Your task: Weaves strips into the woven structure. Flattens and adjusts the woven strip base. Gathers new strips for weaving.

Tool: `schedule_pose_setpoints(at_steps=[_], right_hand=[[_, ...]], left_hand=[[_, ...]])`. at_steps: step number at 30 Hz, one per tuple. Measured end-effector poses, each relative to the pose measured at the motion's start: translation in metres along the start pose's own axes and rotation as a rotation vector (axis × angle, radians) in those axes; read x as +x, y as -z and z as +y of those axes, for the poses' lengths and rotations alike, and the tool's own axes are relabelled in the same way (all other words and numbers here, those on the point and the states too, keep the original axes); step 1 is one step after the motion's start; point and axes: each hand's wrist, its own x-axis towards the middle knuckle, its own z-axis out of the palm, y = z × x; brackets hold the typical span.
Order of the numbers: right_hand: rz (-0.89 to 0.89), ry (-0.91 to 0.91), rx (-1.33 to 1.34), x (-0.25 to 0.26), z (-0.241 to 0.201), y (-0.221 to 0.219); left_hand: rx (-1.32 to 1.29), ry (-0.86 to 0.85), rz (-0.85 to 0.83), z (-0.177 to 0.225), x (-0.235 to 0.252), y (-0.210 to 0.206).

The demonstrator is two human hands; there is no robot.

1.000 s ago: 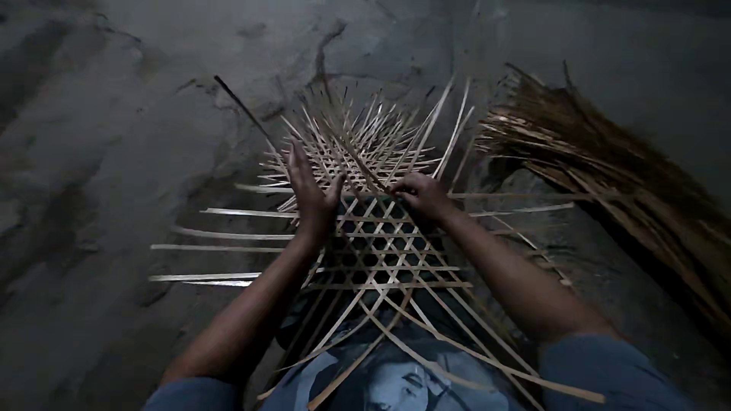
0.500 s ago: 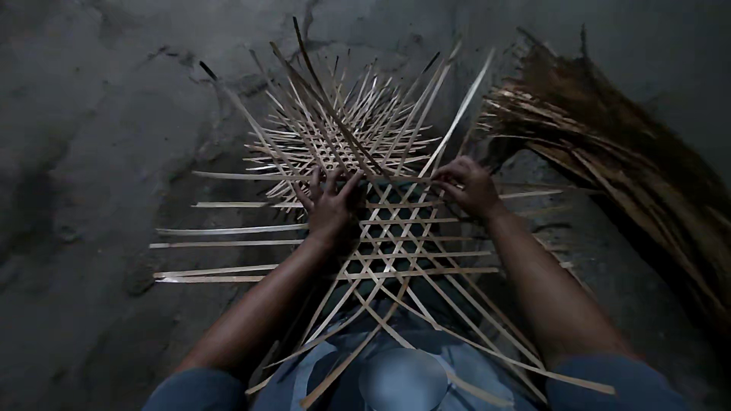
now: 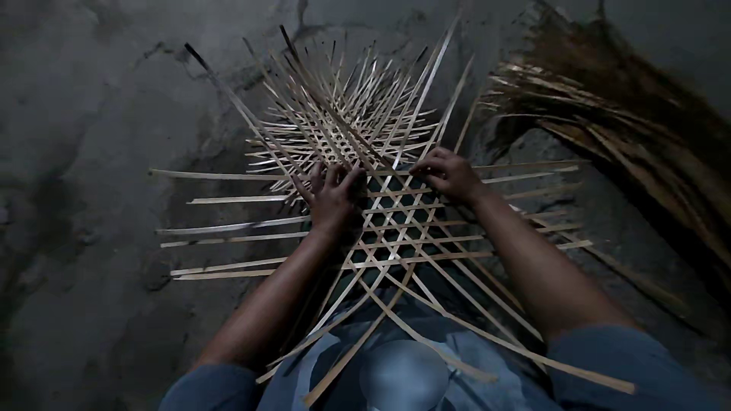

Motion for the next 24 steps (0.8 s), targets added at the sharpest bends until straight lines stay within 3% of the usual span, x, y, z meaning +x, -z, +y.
schedule_pose_setpoints(at_steps=[4, 8, 11, 15, 21, 24], right_hand=[[0.012, 0.007, -0.137, -0.002, -0.003, -0.008], [0.097, -0.043, -0.324, 0.002, -0.034, -0.018], [0.136, -0.069, -0.324, -0.001, -0.062, -0.042], [0.256, -0.053, -0.3, -0.011, -0.067, -0.068], [0.302, -0.09, -0.333, -0.012, -0.067, -0.074], [0.244, -0.105, -0.333, -0.012, -0.068, -0.071]], left_hand=[[0.005, 0.02, -0.026, -0.001, -0.001, 0.002], [0.003, 0.04, -0.063, 0.004, -0.009, 0.01], [0.039, 0.031, -0.026, 0.003, -0.026, 0.009], [0.067, 0.037, 0.022, 0.0, -0.038, 0.009], [0.076, 0.03, 0.033, 0.001, -0.038, 0.009], [0.076, 0.03, 0.044, 0.002, -0.037, 0.007]])
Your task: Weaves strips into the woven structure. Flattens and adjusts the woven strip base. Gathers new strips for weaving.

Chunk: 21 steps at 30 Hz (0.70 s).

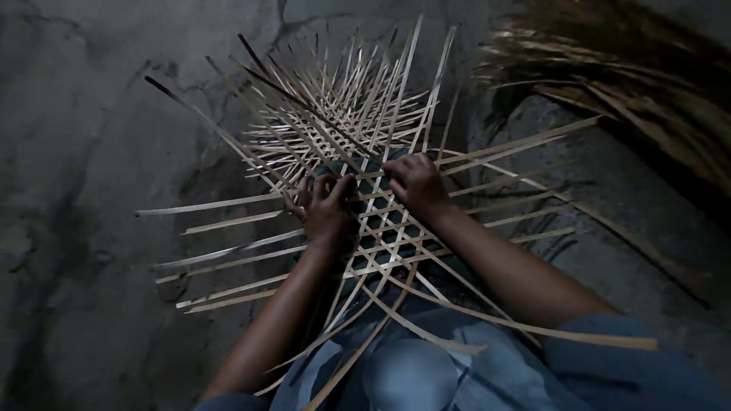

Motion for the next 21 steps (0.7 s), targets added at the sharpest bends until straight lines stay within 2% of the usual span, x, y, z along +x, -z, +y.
schedule_pose_setpoints(at_steps=[4, 21], right_hand=[[-0.067, 0.002, 0.017, 0.0013, 0.0012, 0.0012], [-0.05, 0.019, 0.026, 0.0011, 0.0053, -0.002]], left_hand=[[0.004, -0.014, 0.005, -0.0033, -0.0016, -0.0019], [0.022, -0.034, -0.026, -0.0017, 0.0046, 0.002]])
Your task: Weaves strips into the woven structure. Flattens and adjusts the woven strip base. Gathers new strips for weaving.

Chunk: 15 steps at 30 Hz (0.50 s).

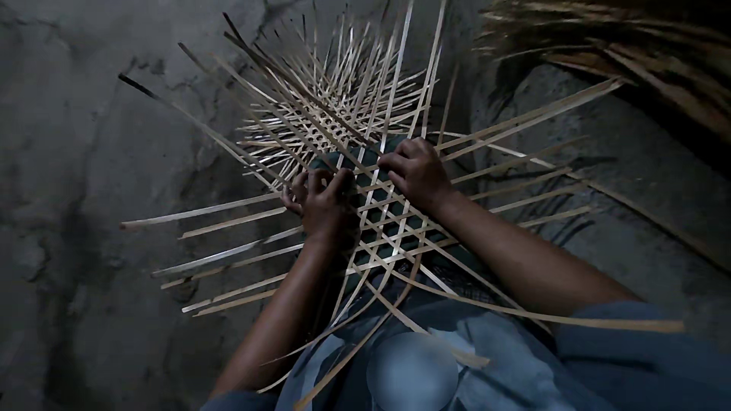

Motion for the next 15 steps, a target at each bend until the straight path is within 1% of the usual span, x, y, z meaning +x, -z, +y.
schedule_pose_setpoints(at_steps=[3, 5, 6, 7, 8, 9, 10, 11, 12, 13, 14, 15], right_hand=[[-0.07, -0.02, -0.001, 0.005, -0.005, 0.008], [-0.182, -0.122, -0.003, 0.02, -0.015, 0.026], [-0.277, -0.191, 0.009, 0.032, -0.018, 0.035], [-0.378, -0.242, 0.025, 0.043, -0.019, 0.042], [-0.459, -0.25, 0.046, 0.054, -0.016, 0.045], [-0.534, -0.237, 0.075, 0.063, -0.01, 0.045], [-0.578, -0.218, 0.114, 0.068, -0.003, 0.043], [-0.598, -0.219, 0.166, 0.07, 0.003, 0.042], [-0.599, -0.238, 0.226, 0.069, 0.009, 0.043], [-0.583, -0.267, 0.289, 0.065, 0.014, 0.046], [-0.544, -0.285, 0.359, 0.059, 0.021, 0.046], [-0.496, -0.288, 0.437, 0.051, 0.028, 0.045]], left_hand=[[-0.016, -0.013, -0.119, 0.002, 0.014, 0.02], [-0.114, -0.051, -0.186, 0.002, 0.038, 0.037], [-0.203, -0.072, -0.225, 0.001, 0.051, 0.042], [-0.339, -0.076, -0.256, 0.0, 0.064, 0.042], [-0.545, -0.056, -0.272, -0.001, 0.075, 0.037], [-0.842, -0.009, -0.29, 0.0, 0.085, 0.028], [-1.154, 0.067, -0.329, 0.002, 0.092, 0.018], [-1.391, 0.157, -0.386, 0.005, 0.098, 0.01], [-1.502, 0.245, -0.439, 0.007, 0.103, 0.003], [-1.464, 0.283, -0.484, 0.008, 0.108, -0.005], [-1.307, 0.279, -0.534, 0.011, 0.113, -0.01], [-1.095, 0.261, -0.619, 0.015, 0.117, -0.012]])
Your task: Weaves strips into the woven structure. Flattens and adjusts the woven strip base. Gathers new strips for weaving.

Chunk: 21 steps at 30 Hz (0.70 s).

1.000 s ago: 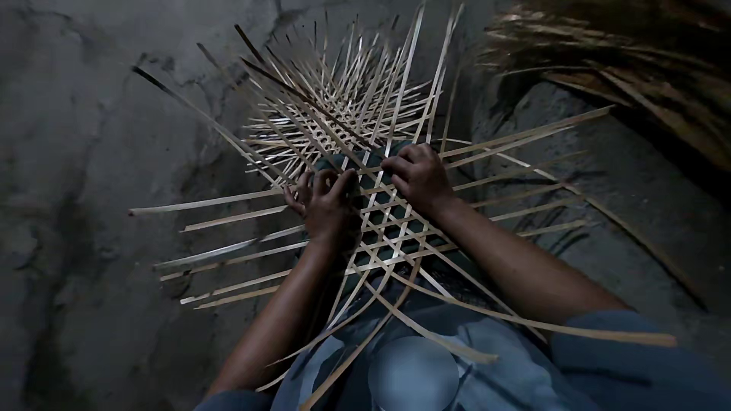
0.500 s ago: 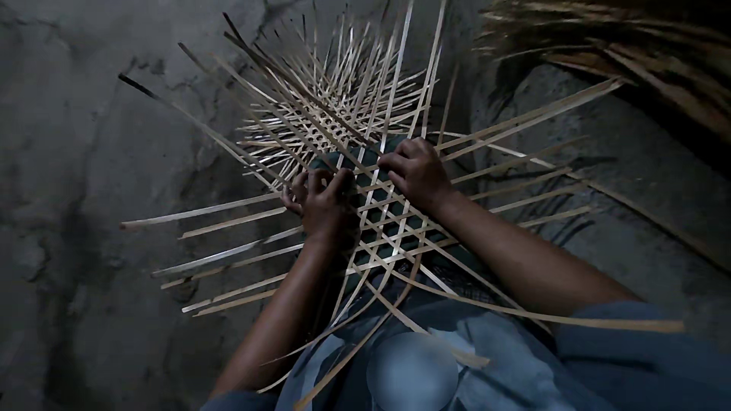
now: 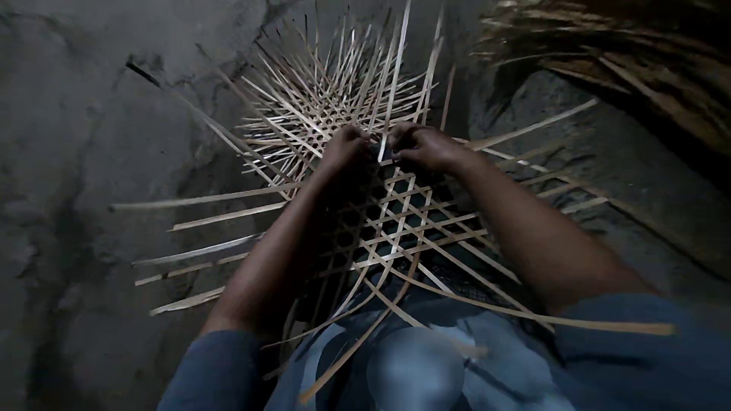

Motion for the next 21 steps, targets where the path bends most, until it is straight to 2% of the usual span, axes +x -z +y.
schedule_pose_setpoints(at_steps=[1, 3, 6, 8, 10, 12, 15, 17, 21], right_hand=[[0.04, 0.023, 0.07, -0.003, 0.01, -0.002], [0.143, 0.042, 0.189, -0.008, 0.022, -0.013], [0.256, -0.105, 0.194, -0.008, 0.01, -0.022], [0.305, -0.196, 0.12, -0.003, -0.005, -0.024], [0.314, -0.226, 0.014, -0.001, -0.018, -0.028], [0.306, -0.178, -0.111, 0.002, -0.031, -0.033], [0.165, -0.019, -0.254, 0.007, -0.044, -0.039], [0.05, 0.019, -0.261, 0.01, -0.047, -0.042], [0.061, 0.07, -0.212, 0.011, -0.043, -0.044]], left_hand=[[0.162, 0.072, -0.06, 0.007, 0.003, -0.005], [0.211, 0.129, -0.202, 0.019, 0.001, -0.013], [-0.054, -0.018, -0.188, 0.014, -0.003, -0.009], [-0.064, -0.139, -0.219, 0.006, -0.003, -0.003], [-0.004, -0.178, -0.228, 0.003, -0.011, 0.0], [0.001, -0.251, -0.129, 0.001, -0.021, 0.006], [-0.359, -0.304, 0.069, -0.009, -0.029, 0.02], [-0.555, -0.188, 0.176, -0.017, -0.032, 0.026], [-0.638, -0.078, 0.265, -0.019, -0.032, 0.026]])
